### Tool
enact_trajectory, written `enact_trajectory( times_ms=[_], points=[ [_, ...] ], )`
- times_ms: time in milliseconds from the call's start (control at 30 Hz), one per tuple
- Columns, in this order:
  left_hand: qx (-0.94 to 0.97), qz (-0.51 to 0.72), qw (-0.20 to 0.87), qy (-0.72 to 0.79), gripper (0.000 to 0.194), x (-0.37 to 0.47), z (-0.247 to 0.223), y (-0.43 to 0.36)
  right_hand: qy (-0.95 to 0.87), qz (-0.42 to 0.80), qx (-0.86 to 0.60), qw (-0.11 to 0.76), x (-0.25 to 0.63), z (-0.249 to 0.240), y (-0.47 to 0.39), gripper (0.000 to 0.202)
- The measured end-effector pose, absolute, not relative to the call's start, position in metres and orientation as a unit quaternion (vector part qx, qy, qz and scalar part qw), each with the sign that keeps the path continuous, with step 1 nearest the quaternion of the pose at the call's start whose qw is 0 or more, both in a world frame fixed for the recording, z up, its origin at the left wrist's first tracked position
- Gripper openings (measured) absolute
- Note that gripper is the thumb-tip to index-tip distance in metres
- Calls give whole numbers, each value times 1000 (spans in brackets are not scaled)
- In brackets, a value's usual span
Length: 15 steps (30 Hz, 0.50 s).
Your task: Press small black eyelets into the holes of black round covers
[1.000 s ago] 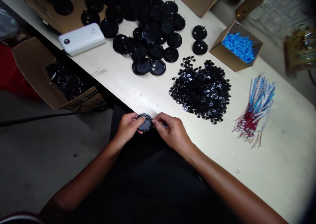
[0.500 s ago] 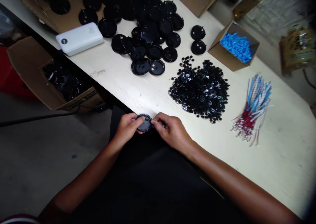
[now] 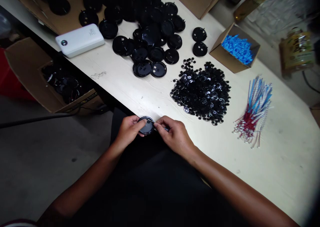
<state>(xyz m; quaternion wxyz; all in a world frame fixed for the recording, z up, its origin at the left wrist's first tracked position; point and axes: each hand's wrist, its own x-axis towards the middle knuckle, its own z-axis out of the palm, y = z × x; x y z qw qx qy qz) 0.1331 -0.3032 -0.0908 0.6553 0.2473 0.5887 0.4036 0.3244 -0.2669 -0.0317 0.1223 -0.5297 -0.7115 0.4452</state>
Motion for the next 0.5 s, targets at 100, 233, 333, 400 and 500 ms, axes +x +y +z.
enact_trajectory(
  times_ms=[100, 233, 333, 400, 500],
  points=[
    [246, 404, 656, 589, 32, 133, -91, -303, -714, 438, -533, 122, 322, -32, -267, 15],
    [244, 401, 656, 591, 33, 132, -90, -303, -719, 432, -532, 116, 321, -30, -266, 15],
    [243, 400, 655, 593, 33, 132, -90, -303, -720, 434, -530, 115, 321, -30, -264, 16],
    [242, 401, 656, 592, 33, 132, -90, -303, -719, 437, -528, 116, 321, -30, -264, 16],
    [243, 402, 658, 588, 32, 132, -90, -303, -713, 446, -527, 120, 322, -31, -264, 15]
  ],
)
